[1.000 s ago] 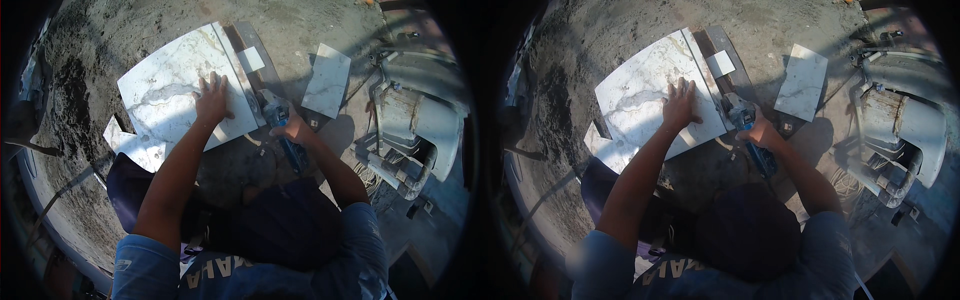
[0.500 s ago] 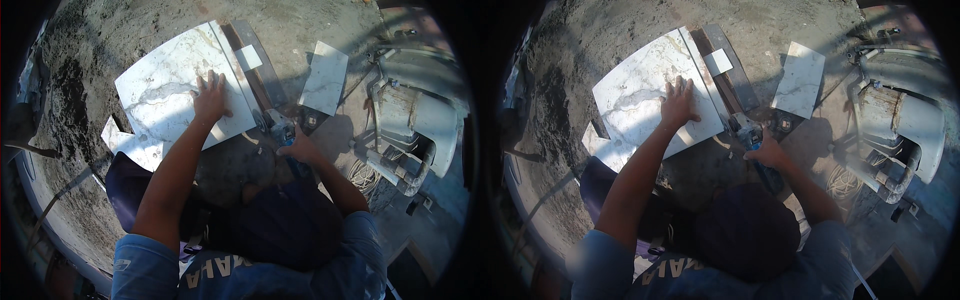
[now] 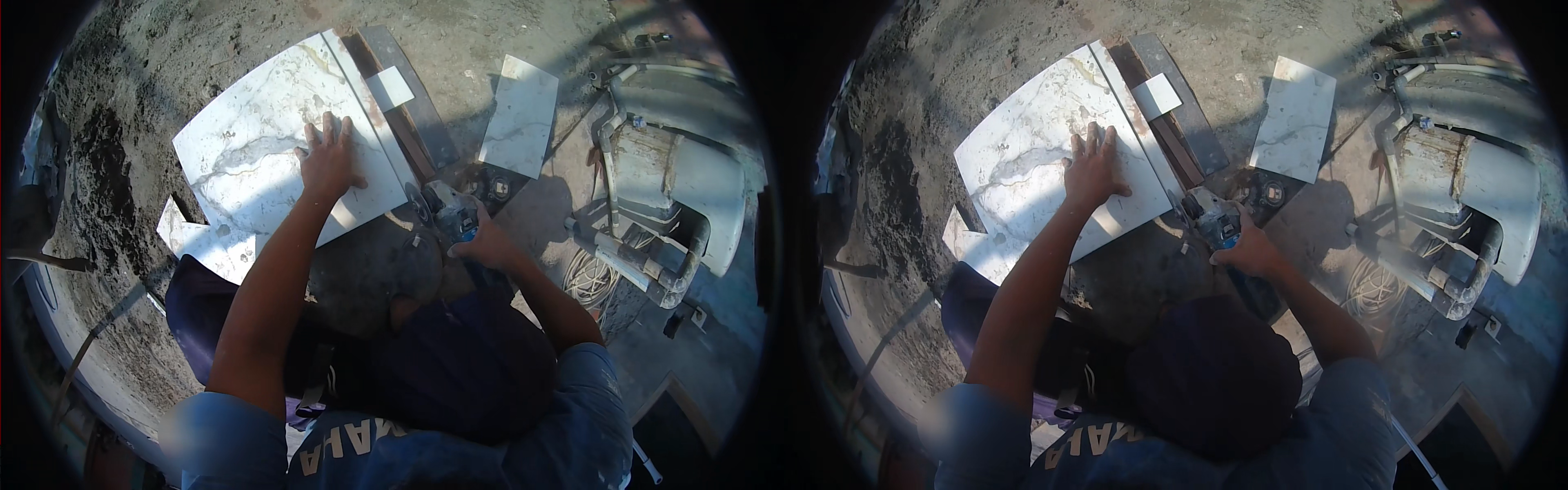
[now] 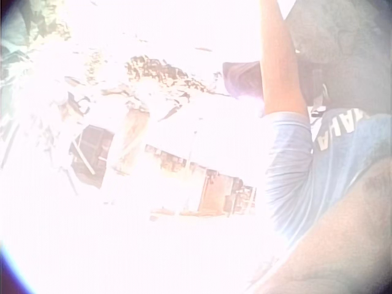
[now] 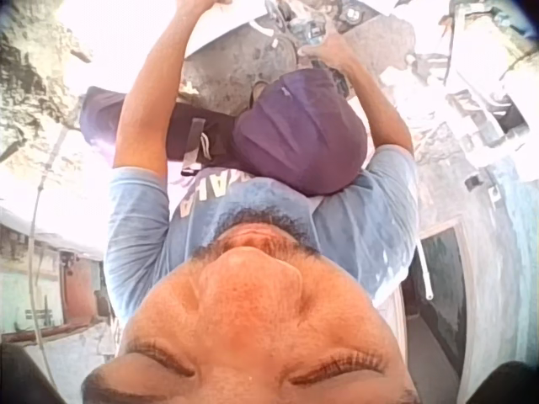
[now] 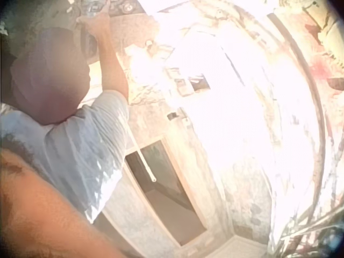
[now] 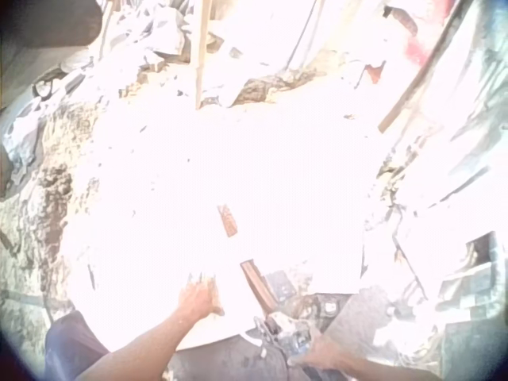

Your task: The person measures a marble tile with a tape measure and marks it with a pencil. They then use an angle grinder to cut along the marked line on the tile.

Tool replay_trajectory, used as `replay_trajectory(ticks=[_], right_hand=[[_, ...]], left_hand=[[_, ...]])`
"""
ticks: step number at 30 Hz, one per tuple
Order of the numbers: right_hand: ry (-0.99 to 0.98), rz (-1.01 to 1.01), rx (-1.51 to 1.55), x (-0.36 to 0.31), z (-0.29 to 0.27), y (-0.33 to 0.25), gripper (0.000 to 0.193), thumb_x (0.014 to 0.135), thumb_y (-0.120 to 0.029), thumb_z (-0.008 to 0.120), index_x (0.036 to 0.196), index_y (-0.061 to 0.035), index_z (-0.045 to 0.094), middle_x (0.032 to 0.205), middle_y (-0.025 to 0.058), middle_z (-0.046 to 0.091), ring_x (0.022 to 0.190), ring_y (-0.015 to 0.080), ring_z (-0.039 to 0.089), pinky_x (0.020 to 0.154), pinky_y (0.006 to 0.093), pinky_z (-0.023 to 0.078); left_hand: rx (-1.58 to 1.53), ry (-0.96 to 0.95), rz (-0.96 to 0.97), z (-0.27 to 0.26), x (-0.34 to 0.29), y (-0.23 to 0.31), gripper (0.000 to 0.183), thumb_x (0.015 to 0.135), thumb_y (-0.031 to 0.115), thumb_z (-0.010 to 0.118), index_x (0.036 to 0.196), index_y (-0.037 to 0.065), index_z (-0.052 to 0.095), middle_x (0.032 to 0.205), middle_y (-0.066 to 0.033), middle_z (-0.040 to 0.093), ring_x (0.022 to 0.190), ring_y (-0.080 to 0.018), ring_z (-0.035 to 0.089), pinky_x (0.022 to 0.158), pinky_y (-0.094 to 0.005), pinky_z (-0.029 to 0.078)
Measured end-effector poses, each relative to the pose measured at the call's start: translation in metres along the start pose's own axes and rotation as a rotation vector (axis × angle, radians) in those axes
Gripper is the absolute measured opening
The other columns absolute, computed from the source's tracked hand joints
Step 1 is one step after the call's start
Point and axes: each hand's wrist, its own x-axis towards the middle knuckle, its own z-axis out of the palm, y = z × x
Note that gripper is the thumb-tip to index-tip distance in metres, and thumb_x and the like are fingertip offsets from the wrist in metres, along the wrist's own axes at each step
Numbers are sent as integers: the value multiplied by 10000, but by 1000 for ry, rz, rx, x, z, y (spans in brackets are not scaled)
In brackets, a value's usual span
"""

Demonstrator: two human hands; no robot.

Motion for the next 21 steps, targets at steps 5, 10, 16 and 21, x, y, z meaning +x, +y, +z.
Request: replay_trajectory(ticks=[5, 10, 16, 21], right_hand=[[2, 13, -12, 0, 0, -1, 1263, 610, -329, 882, 1586, 11, 155, 1248, 318, 635, 1166, 408, 644, 1019, 408, 492], [6, 18, -9, 3, 3, 3, 1265, 610, -325, 882, 1587, 10, 152, 1256, 320, 633, 1161, 411, 648, 1017, 413, 495], [-10, 36, -25, 6, -3, -13, 1268, 612, -321, 881, 1589, 7, 141, 1271, 319, 627, 1177, 408, 640, 1030, 414, 489], [3, 62, -48, 12, -5, -28, 1259, 615, -315, 880, 1582, 15, 146, 1282, 319, 618, 1166, 402, 645, 1025, 411, 492]], left_hand=[[15, -5, -2, -1, -1, 2, 1275, 599, 403, 950, 1622, 229, 209, 1695, -117, 147, 1525, -460, 183, 1115, -700, 354], [19, -3, -3, -2, 0, 4, 1279, 599, 400, 951, 1623, 226, 205, 1694, -119, 153, 1523, -459, 190, 1118, -697, 353], [21, -11, -11, -3, -1, 3, 1291, 602, 409, 950, 1628, 230, 187, 1697, -117, 144, 1525, -458, 185, 1129, -685, 350], [17, -24, -13, -4, 0, 3, 1288, 606, 411, 948, 1629, 236, 185, 1699, -113, 138, 1528, -455, 177, 1129, -690, 343]])
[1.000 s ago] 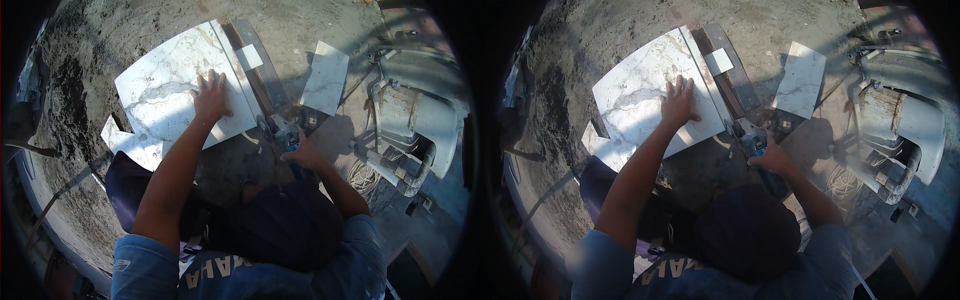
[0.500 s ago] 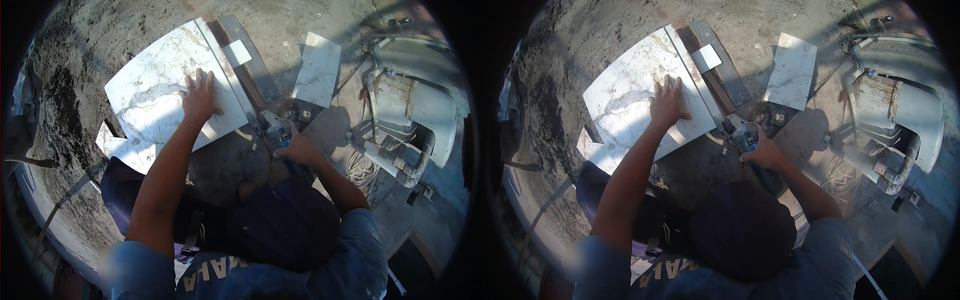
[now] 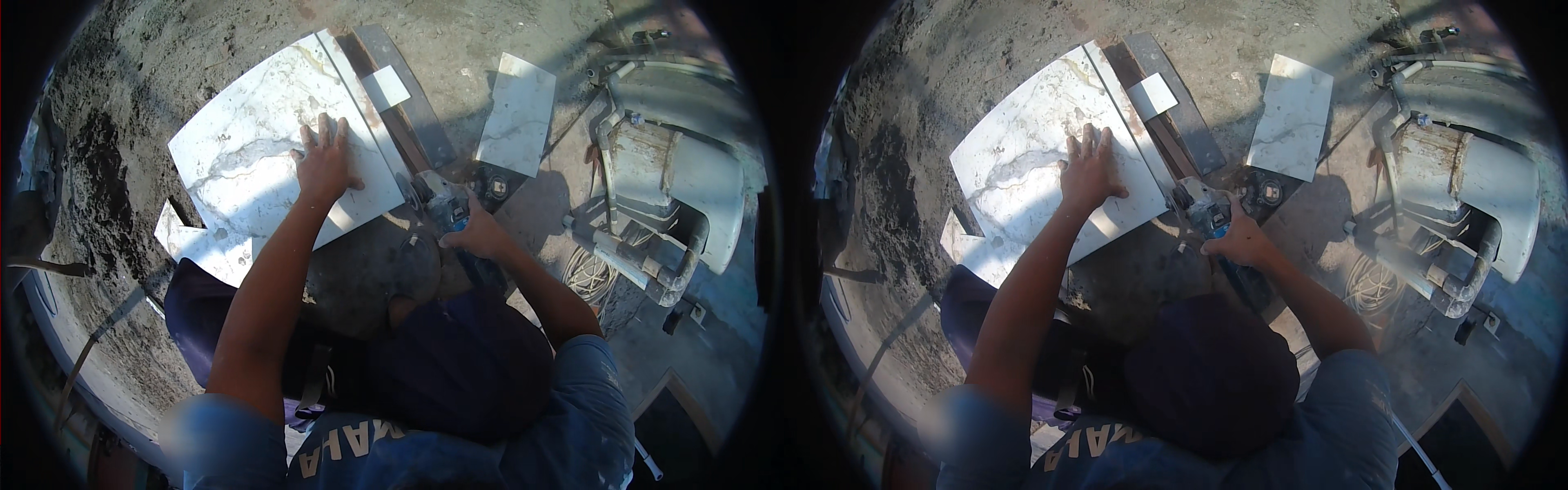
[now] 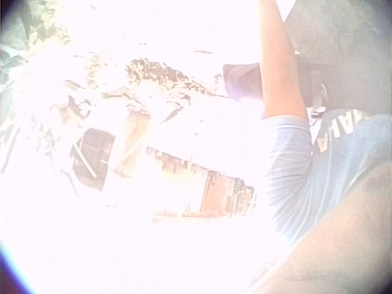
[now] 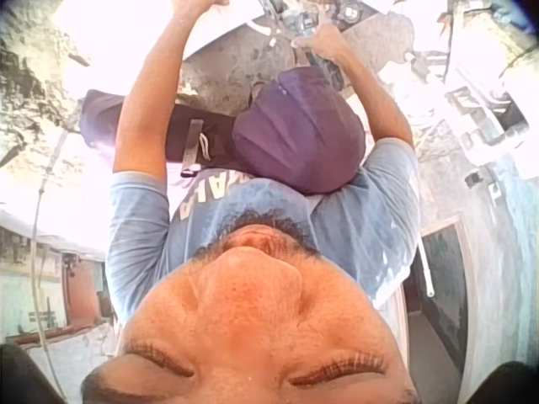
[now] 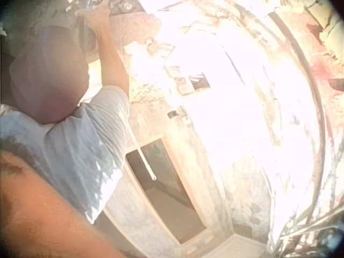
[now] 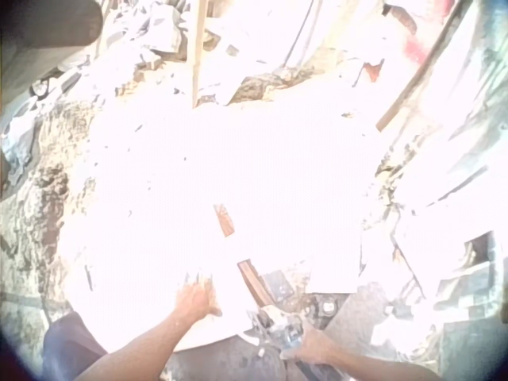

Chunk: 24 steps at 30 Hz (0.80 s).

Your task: The person measures a marble tile with a tape measure and marks it with a pencil. They then use an angle grinder to cut along the marked line on the tile.

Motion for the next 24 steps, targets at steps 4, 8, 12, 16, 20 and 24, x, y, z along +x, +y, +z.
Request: replay_trajectory(ticks=[4, 8, 12, 16, 20, 24], right_hand=[[-12, -11, 52, 11, -3, -11, 1253, 620, -313, 877, 1579, 26, 147, 1257, 312, 626, 1138, 385, 654, 1005, 407, 498], [-26, -61, 133, 23, -7, -28, 1263, 620, -318, 877, 1583, 29, 137, 1228, 305, 638, 1117, 373, 660, 981, 400, 506], [77, -197, 37, 56, -3, -14, 1269, 620, -322, 880, 1584, 30, 133, 1168, 268, 667, 1023, 342, 688, 916, 377, 533], [63, -141, 23, 75, -7, -37, 1250, 629, -300, 889, 1573, 44, 146, 1129, 232, 676, 964, 299, 689, 866, 365, 545], [58, -126, 90, 89, -13, -60, 1182, 657, -238, 896, 1548, 73, 184, 1091, 199, 677, 900, 254, 680, 796, 352, 561], [59, -176, 75, 101, -22, -88, 1175, 662, -241, 898, 1553, 53, 191, 1159, 215, 660, 978, 268, 675, 854, 362, 554]], left_hand=[[-12, 3, 3, 1, 0, -1, 1283, 607, 411, 947, 1628, 240, 190, 1699, -113, 139, 1530, -454, 173, 1127, -696, 340], [-24, 15, 4, 3, 1, -4, 1284, 601, 408, 950, 1627, 239, 195, 1698, -115, 144, 1529, -457, 175, 1126, -697, 340], [-19, 16, 10, 2, 2, 0, 1291, 593, 409, 954, 1625, 237, 198, 1697, -115, 147, 1528, -458, 179, 1124, -697, 343], [-4, 0, 0, 0, 1, -1, 1295, 589, 412, 956, 1625, 236, 198, 1697, -113, 150, 1528, -456, 180, 1124, -696, 344], [-5, -3, -1, 1, 1, -2, 1292, 591, 413, 956, 1623, 234, 202, 1697, -115, 151, 1528, -455, 182, 1125, -695, 341], [11, 11, -4, 3, 2, -4, 1348, 553, 457, 962, 1629, 245, 179, 1691, -134, 166, 1521, -458, 208, 1121, -672, 365]])
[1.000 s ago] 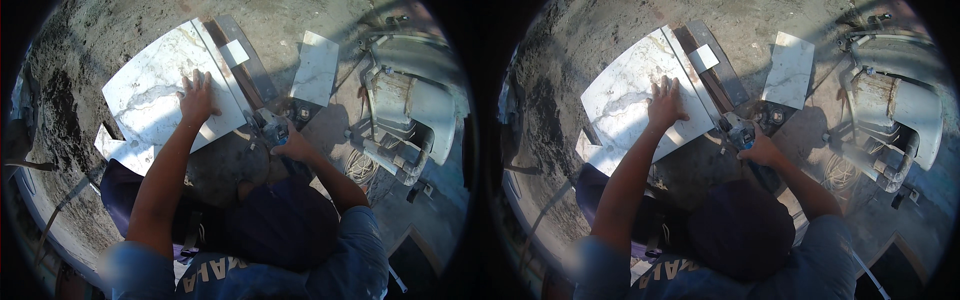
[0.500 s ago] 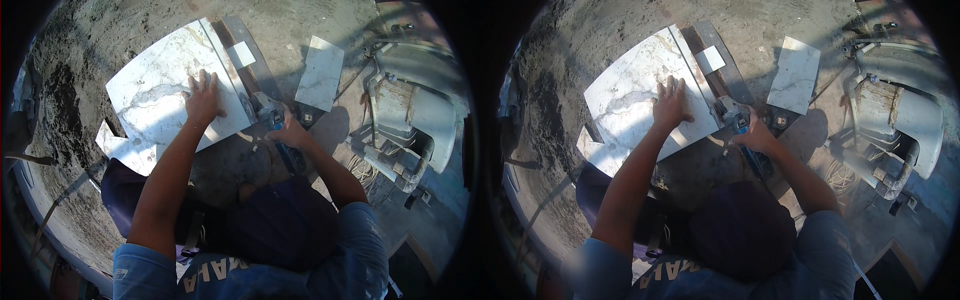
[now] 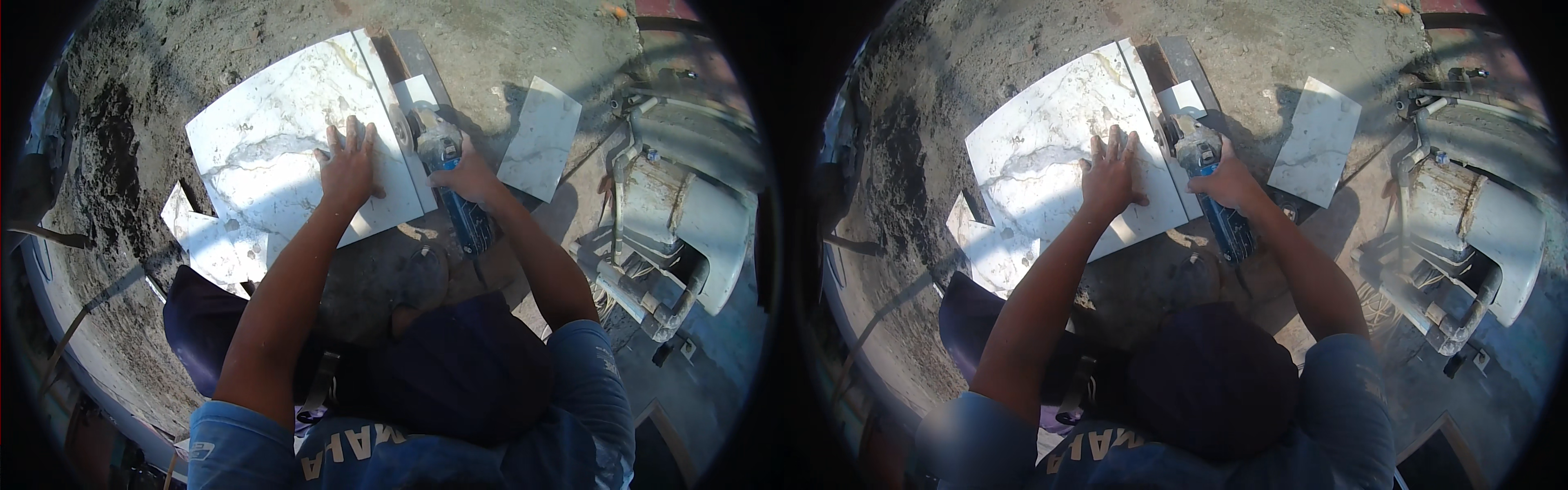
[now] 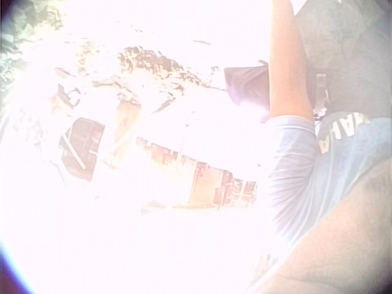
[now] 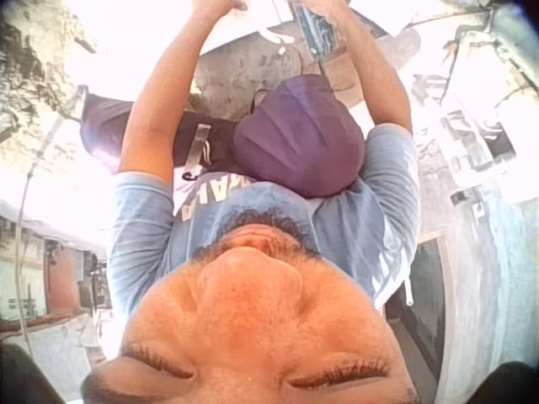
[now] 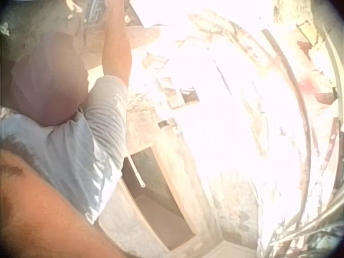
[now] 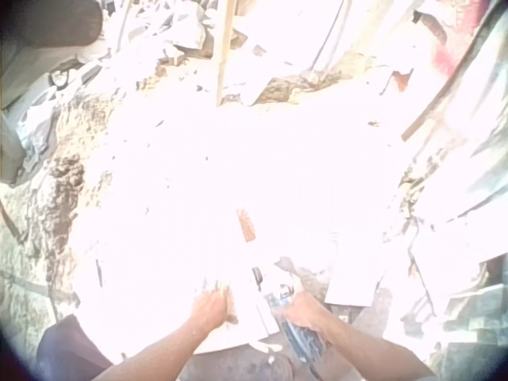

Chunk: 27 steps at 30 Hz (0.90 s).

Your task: The person measures a marble tile with a tape measure and marks it with a pencil. They then use an angle grinder to cut along the marked line on the tile.

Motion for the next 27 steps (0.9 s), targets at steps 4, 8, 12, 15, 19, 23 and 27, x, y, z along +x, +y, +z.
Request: replay_trajectory(ticks=[4, 8, 12, 15, 19, 23, 27], right_hand=[[67, -57, 45, 27, 0, -6, 1172, 655, -265, 901, 1548, 45, 209, 1256, 246, 619, 1120, 289, 638, 954, 377, 517], [81, -46, -10, 53, -2, -26, 1162, 664, -289, 891, 1530, 80, 211, 1298, 263, 593, 1173, 299, 615, 980, 376, 505], [37, -96, -10, 82, -9, -41, 1198, 680, -309, 876, 1533, 128, 156, 1342, 287, 561, 1190, 308, 608, 974, 364, 513], [77, -61, 58, 102, -8, -57, 1243, 635, -282, 871, 1573, 64, 132, 1372, 284, 571, 1257, 345, 588, 1033, 363, 484], [90, -64, 50, 110, -10, -99, 1245, 652, -248, 876, 1579, 59, 104, 1329, 259, 595, 1169, 318, 624, 951, 374, 529], [77, -63, 125, 151, -15, -115, 1263, 643, -234, 886, 1579, 60, 91, 1277, 243, 611, 1071, 289, 654, 873, 410, 559], [83, -130, 123, 189, -21, -132, 1254, 635, -244, 894, 1571, 62, 117, 1296, 249, 596, 1043, 314, 659, 826, 434, 576]], left_hand=[[6, 17, 12, 1, 0, 0, 1345, 558, 458, 958, 1630, 235, 175, 1690, -138, 166, 1518, -462, 212, 1110, -676, 374], [-56, 41, 20, 5, 1, -3, 1309, 571, 395, 965, 1617, 199, 202, 1688, -130, 160, 1518, -468, 191, 1115, -709, 336], [-13, 58, 19, 6, 2, -2, 1335, 552, 461, 952, 1623, 221, 192, 1684, -140, 184, 1509, -472, 227, 1102, -691, 371], [-21, 55, 16, 5, 1, -2, 1327, 552, 461, 952, 1620, 218, 202, 1681, -139, 192, 1508, -472, 230, 1104, -689, 370], [-21, 54, 7, 6, 0, -4, 1320, 554, 463, 950, 1619, 220, 209, 1679, -137, 198, 1508, -469, 234, 1107, -687, 366], [-78, 77, 27, 9, -1, -6, 1305, 560, 402, 962, 1614, 195, 220, 1672, -134, 186, 1507, -471, 207, 1105, -729, 332], [-77, 77, 27, 10, -1, -4, 1307, 556, 405, 962, 1613, 193, 222, 1671, -134, 190, 1505, -474, 212, 1101, -727, 338]])
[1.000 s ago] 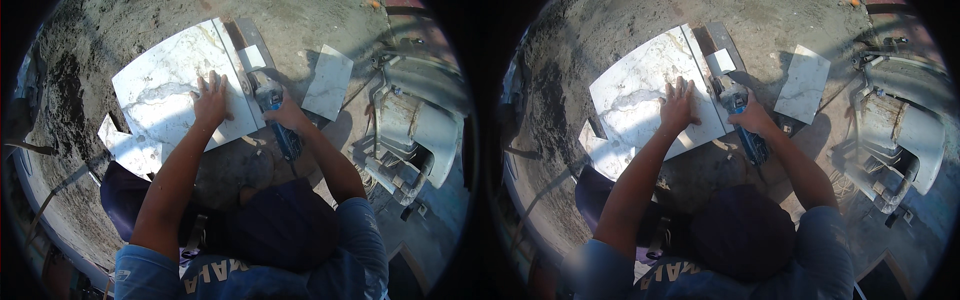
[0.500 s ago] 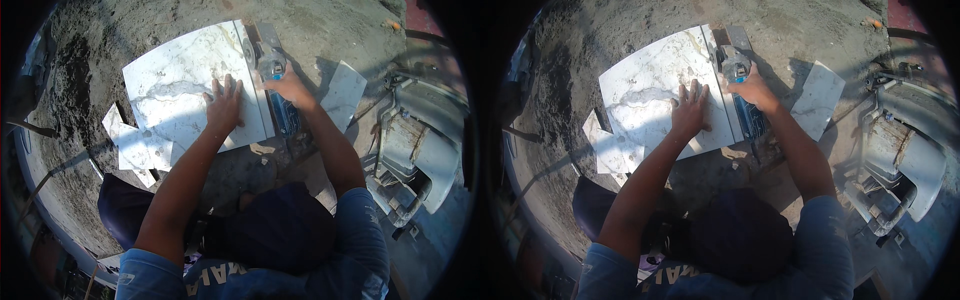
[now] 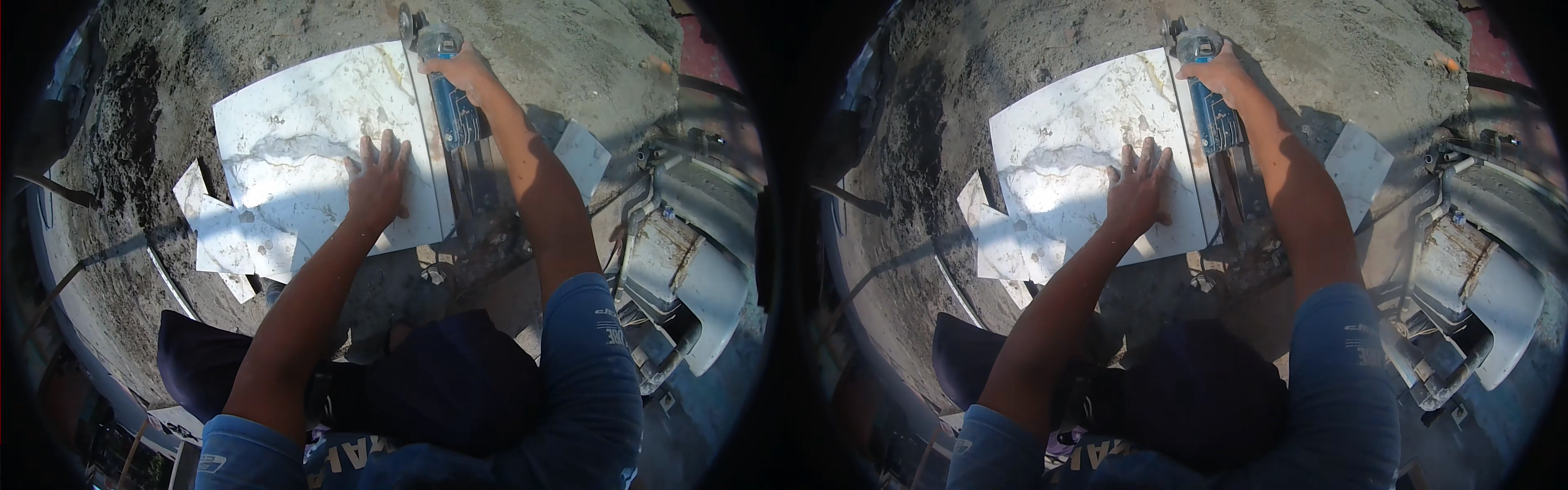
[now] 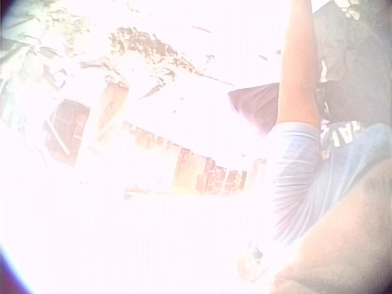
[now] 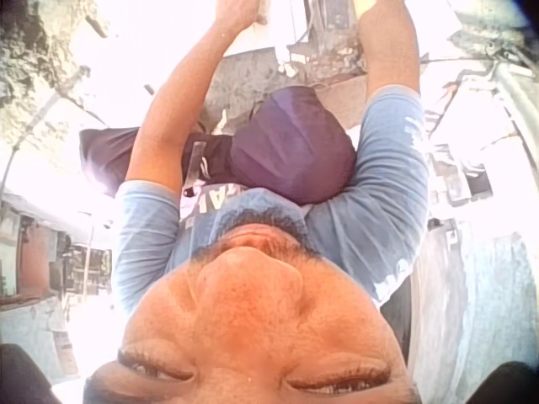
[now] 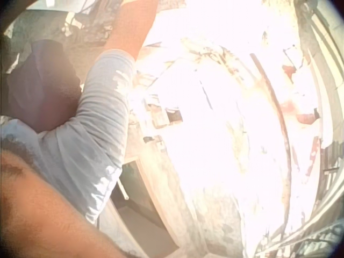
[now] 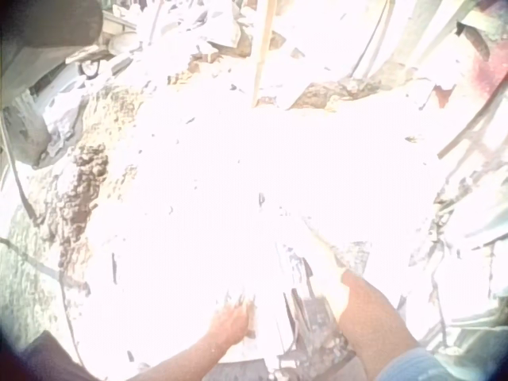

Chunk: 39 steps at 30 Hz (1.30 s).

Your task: The person measures a marble tile with a tape measure and marks it with a pencil. They then use an angle grinder to cut along the marked line on the tile.

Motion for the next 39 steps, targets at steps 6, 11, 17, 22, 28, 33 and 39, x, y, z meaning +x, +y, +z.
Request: replay_trajectory(ticks=[6, 11, 17, 22, 28, 33, 39], right_hand=[[18, -27, 48, -32, -28, 20, 1216, 624, -298, 902, 1531, 92, 192, 1323, 297, 563, 1123, 344, 634, 854, 463, 569], [-66, 69, 3, -149, -65, 68, 1191, 639, -338, 891, 1522, 97, 220, 1317, 296, 566, 1135, 330, 631, 889, 423, 553], [-48, 44, -72, -301, -63, 145, 1235, 613, -290, 903, 1554, 73, 192, 1237, 257, 635, 1100, 312, 651, 989, 374, 503], [-149, 229, -156, -353, -45, 188, 1259, 631, -356, 887, 1589, 15, 160, 1200, 275, 654, 1075, 354, 666, 992, 375, 501], [-157, 280, -179, -358, -29, 194, 1272, 625, -349, 876, 1604, -16, 136, 1148, 288, 677, 1044, 382, 683, 953, 397, 517], [-156, 271, -171, -352, -25, 191, 1265, 626, -336, 864, 1601, -1, 131, 1161, 297, 673, 1061, 387, 680, 962, 392, 515], [-181, 284, -178, -348, -24, 184, 1259, 625, -330, 858, 1593, 16, 131, 1219, 321, 650, 1122, 405, 663, 999, 397, 502]], left_hand=[[63, -21, -2, -3, 1, 1, 1315, 566, 474, 944, 1622, 230, 199, 1685, -137, 179, 1510, -472, 227, 1101, -682, 377], [36, -33, -10, -5, 1, 1, 1288, 584, 412, 954, 1615, 216, 207, 1689, -126, 169, 1519, -466, 195, 1108, -701, 353], [40, -34, 2, -4, 1, 4, 1275, 589, 393, 956, 1618, 242, 218, 1690, -122, 172, 1520, -466, 198, 1113, -704, 350], [81, -4, 5, 0, 2, 2, 1316, 543, 419, 965, 1618, 267, 220, 1686, -134, 189, 1509, -483, 218, 1093, -702, 381], [73, -5, 3, -1, 1, 3, 1282, 574, 404, 962, 1616, 246, 233, 1691, -125, 184, 1515, -469, 217, 1114, -697, 354], [101, -4, -8, -1, 2, 5, 1318, 536, 426, 971, 1616, 280, 229, 1684, -134, 201, 1511, -466, 230, 1114, -681, 379], [93, -15, -22, -1, 1, 4, 1312, 551, 427, 966, 1618, 280, 218, 1690, -125, 185, 1519, -452, 218, 1126, -679, 365]])
